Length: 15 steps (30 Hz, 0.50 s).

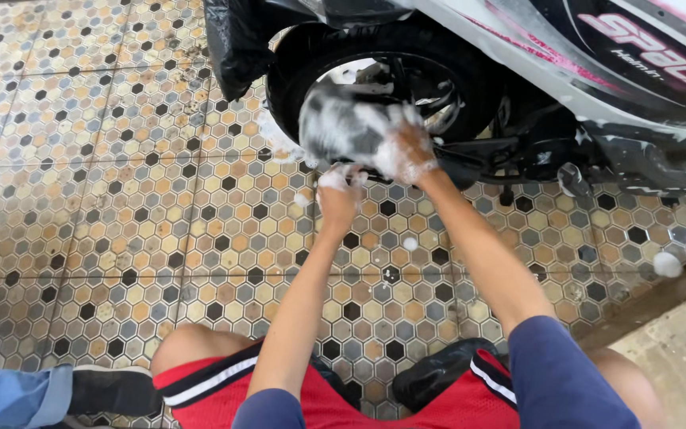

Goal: The person scrubs the front wheel and lower body of a motorcycle with a soapy sponge, moving around the vehicle to reach different areas. They focus on the tire, spokes, and fender, applying soap and rubbing the surfaces.

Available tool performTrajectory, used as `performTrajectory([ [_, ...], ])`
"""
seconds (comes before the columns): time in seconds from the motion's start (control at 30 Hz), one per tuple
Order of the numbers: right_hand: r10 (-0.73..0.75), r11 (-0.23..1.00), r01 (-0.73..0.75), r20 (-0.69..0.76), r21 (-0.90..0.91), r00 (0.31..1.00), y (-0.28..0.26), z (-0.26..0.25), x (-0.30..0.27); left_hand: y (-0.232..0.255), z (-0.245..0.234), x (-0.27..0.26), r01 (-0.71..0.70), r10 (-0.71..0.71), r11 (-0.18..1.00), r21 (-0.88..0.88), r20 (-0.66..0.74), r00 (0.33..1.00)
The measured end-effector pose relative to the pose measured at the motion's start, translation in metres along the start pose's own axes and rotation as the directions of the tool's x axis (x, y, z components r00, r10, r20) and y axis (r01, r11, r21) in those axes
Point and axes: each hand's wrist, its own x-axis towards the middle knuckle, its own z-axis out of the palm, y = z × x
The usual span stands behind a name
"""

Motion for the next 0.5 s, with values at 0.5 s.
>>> performTrajectory([
  [0.5,0.198,0.980,-0.199,0.113,0.004,0.974,0.052,0.009,-0.008,-0.008,-0.010,-0.013,-0.094,0.095,0.995,0.018,-0.024,0.995],
])
